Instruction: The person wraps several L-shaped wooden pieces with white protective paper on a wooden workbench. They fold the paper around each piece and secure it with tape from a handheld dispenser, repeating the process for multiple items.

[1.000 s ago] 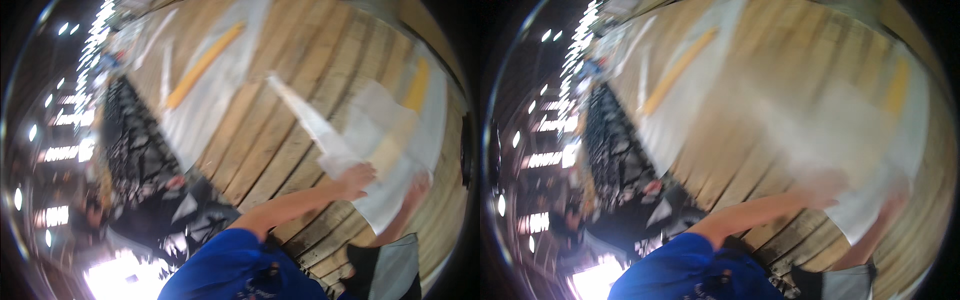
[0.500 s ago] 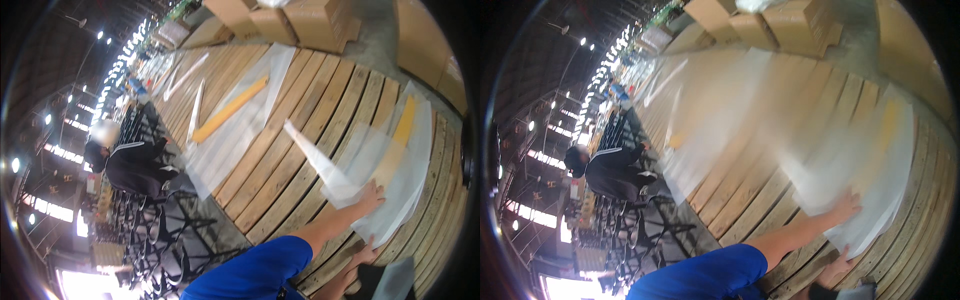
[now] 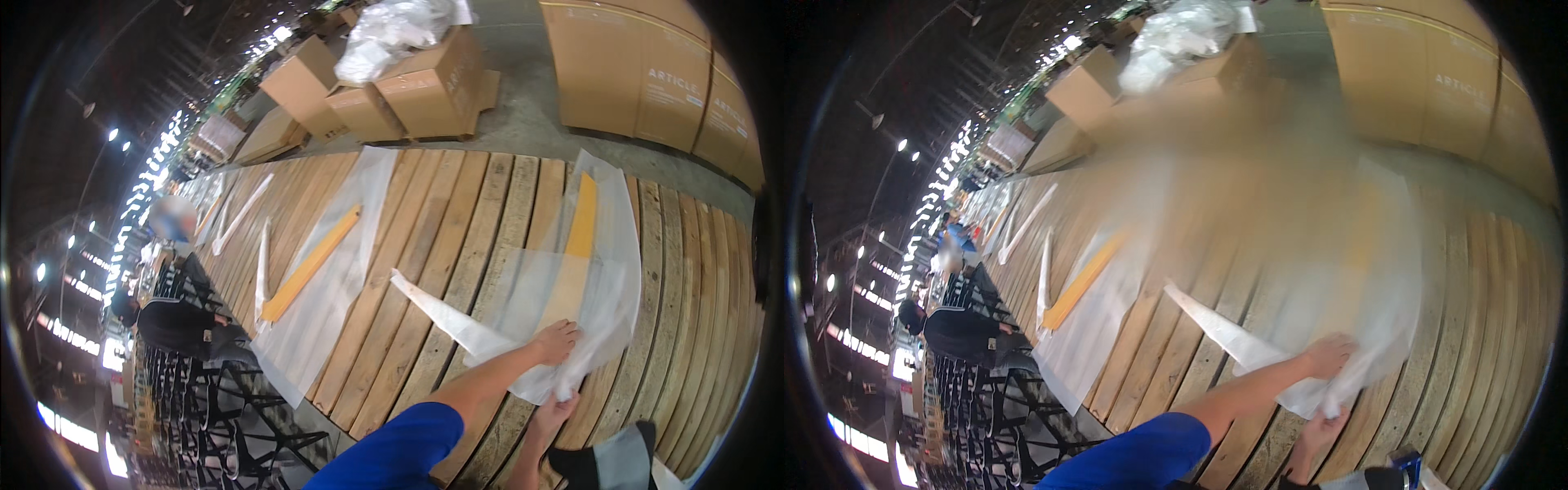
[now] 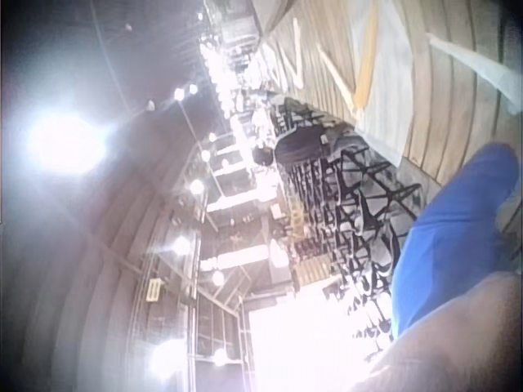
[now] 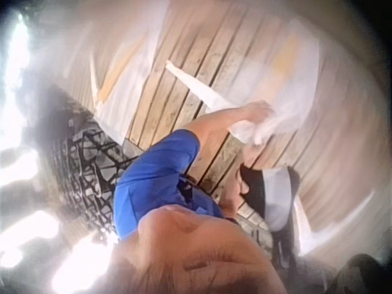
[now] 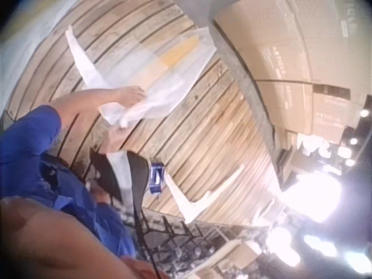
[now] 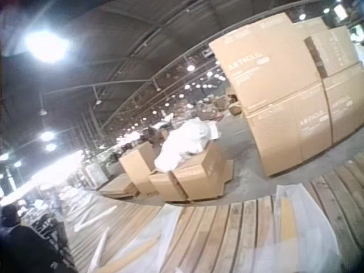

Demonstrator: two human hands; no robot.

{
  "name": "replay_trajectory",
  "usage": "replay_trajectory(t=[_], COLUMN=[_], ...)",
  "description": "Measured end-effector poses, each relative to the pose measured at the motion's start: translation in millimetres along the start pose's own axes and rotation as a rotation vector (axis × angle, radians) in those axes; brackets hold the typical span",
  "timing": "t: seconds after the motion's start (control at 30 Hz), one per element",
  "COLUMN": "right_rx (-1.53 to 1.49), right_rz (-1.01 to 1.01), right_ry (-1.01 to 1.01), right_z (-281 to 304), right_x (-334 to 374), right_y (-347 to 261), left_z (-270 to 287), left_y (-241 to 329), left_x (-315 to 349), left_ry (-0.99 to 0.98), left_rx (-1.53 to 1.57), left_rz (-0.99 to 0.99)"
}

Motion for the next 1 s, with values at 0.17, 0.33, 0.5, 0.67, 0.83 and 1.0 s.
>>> replay_trajectory(t=[0.17, 0.33, 0.5, 0.67, 0.83, 1.0], right_rx=[0.284, 0.602, 0.824, 0.883, 0.602, 0.997], right_rz=[0.402, 0.655, 0.480, 0.827, 0.382, 0.346], right_ry=[-0.409, -0.589, -0.644, -0.973, -0.862, -0.144], right_z=[-34.4, -46.3, -42.2, -53.1, -55.3, -170.8], right_x=[38.8, 58.2, 60.5, 86.4, 6.2, -178.9], right_y=[12.1, 20.1, 57.0, 52.8, -24.2, -17.7], left_z=[-8.3, 14.4, 103.0, 36.3, 24.7, 30.3], left_y=[-25.3, -61.3, 6.9, 13.8, -15.1, -31.3], left_x=[40.4, 120.8, 158.4, 70.9, 37.2, 47.3], left_ry=[0.109, 0.067, 0.861, 0.333, 0.233, 0.334], left_rx=[0.420, 0.024, 0.290, 0.383, 0.229, 0.286], left_rz=[0.100, 0.608, 0.721, 0.517, 0.566, 0.586])
Point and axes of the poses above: each hand's wrist, its own x-axis away from the middle knuckle, its own z-axis out of the back of the hand, y = z × x, the point moved 6 cm from there along -x, towards the middle knuckle, and after that the axes turned 11 degrees about y, right-handed, at the moved point
